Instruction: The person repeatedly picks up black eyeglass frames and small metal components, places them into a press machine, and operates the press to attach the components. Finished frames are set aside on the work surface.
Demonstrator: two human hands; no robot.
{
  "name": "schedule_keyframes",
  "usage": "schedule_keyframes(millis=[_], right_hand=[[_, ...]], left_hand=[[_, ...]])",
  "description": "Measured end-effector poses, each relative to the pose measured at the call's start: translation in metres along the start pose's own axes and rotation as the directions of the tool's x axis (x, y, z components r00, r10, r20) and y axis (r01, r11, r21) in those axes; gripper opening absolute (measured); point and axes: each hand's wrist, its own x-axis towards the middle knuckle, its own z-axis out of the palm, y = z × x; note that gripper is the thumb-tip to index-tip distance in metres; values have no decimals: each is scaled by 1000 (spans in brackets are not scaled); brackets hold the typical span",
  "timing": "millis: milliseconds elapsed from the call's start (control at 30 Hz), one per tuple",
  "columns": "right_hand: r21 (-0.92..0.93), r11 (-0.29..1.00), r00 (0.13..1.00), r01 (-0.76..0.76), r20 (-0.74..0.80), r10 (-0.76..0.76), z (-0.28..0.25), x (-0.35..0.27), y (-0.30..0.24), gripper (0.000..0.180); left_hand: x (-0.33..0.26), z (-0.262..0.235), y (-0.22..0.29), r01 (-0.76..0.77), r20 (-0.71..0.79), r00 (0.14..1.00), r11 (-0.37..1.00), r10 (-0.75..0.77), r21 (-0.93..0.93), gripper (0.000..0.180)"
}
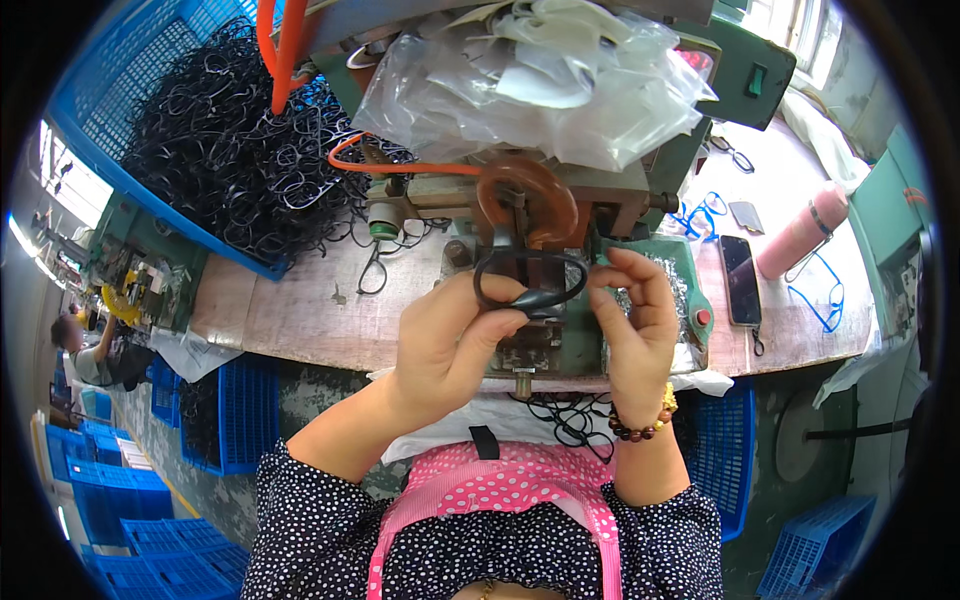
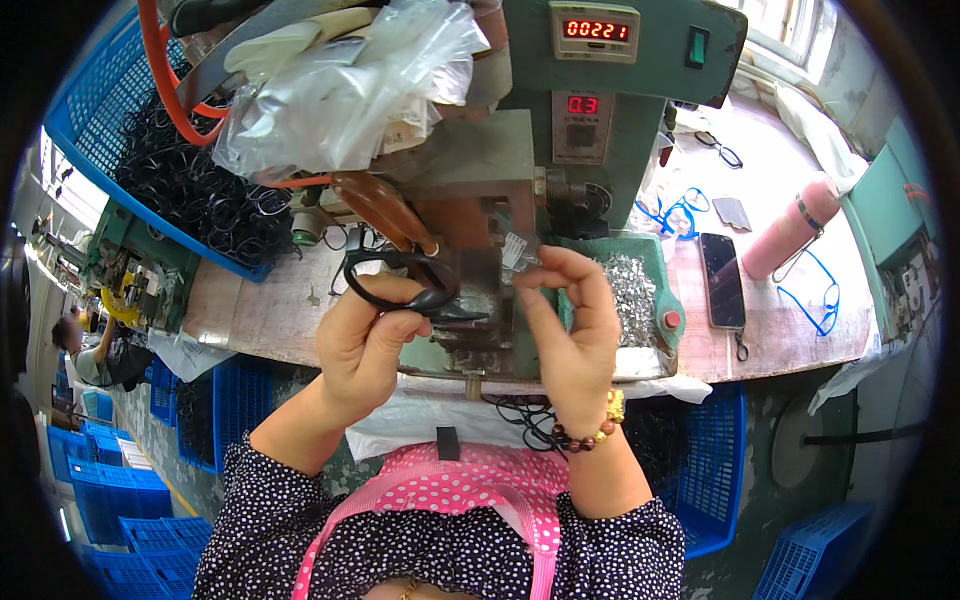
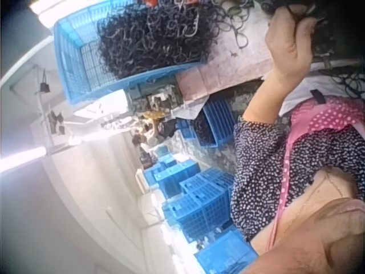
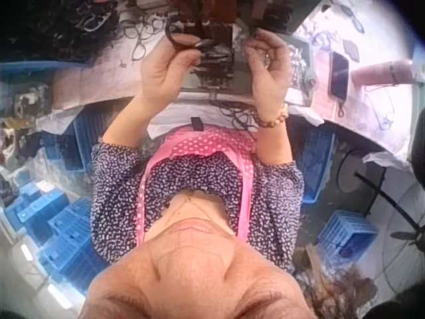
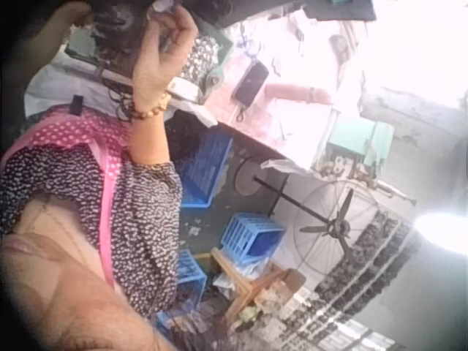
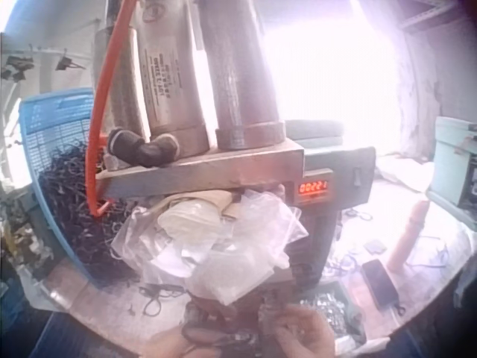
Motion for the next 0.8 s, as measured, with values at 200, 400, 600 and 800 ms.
schedule_keyframes(millis=[200,400,600,800], right_hand=[[-433,870,919,234,-193,-343,-51,-6,10,33],[-492,857,940,-154,-339,-26,-90,-13,42,21],[-934,307,981,182,150,-123,-79,-15,49,16],[-891,404,963,208,113,-246,-72,-6,52,7]], left_hand=[[-1,9,-10,-28,-35,999,999,29,28,17],[-7,16,-16,-104,-116,988,995,102,-7,17],[-3,17,-10,-132,-127,982,990,136,39,18],[-2,10,-7,-187,-120,972,975,202,122,23]])
